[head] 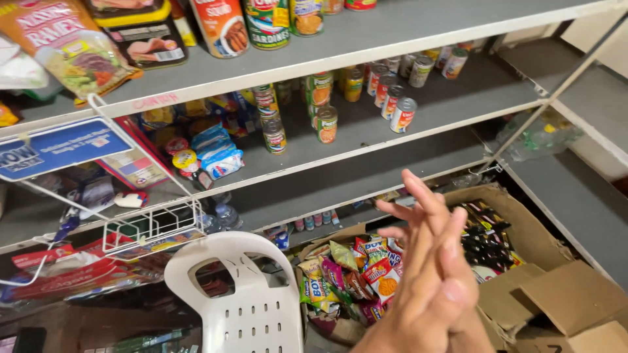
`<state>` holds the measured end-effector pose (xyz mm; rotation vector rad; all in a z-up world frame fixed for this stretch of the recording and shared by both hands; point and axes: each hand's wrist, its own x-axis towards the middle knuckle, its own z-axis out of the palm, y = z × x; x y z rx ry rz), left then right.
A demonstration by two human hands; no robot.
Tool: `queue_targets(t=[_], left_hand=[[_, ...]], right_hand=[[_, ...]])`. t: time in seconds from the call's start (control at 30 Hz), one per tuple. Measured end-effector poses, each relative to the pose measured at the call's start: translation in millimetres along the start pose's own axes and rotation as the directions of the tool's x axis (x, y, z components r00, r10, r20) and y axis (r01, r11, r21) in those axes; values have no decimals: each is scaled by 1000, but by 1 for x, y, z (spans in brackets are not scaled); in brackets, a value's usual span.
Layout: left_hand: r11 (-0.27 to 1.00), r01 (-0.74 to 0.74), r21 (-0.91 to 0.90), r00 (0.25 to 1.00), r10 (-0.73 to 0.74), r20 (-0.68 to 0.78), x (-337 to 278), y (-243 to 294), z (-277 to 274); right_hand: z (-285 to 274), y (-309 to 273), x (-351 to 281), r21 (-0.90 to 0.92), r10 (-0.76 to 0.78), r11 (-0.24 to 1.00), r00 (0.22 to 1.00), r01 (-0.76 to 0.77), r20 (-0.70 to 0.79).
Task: Stocking and organizing various canned food products onto retail shelves.
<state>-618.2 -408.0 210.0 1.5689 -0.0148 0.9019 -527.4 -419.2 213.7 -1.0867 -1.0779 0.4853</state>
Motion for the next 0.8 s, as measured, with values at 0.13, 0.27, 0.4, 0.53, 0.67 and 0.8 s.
queue_targets(t=[0.13,0.27,0.4,0.53,0.67,0.8], left_hand=[[983,50,-175,998,-56,-26,24,21,-17],[978,-147,146,988,153,-28,33,9,-14],[886,-165,433,951,260,-169,43,-28,16],[891,-130,436,974,198,-113,65,-52,57],[997,81,-20,995,-82,-51,27,-27,163],[957,-261,125,879,182,441,-19,-23,251]], right_hand=[[7,-1,-7,51,15,999,999,-13,-45],[-10,-2,-39,134,93,986,996,-94,14],[-41,15,-91,433,345,856,936,-281,-74],[-70,-41,-104,-58,268,956,938,-287,-220],[-131,-67,-143,344,205,934,929,-92,-308],[-192,-101,-199,474,274,879,865,-49,-419]])
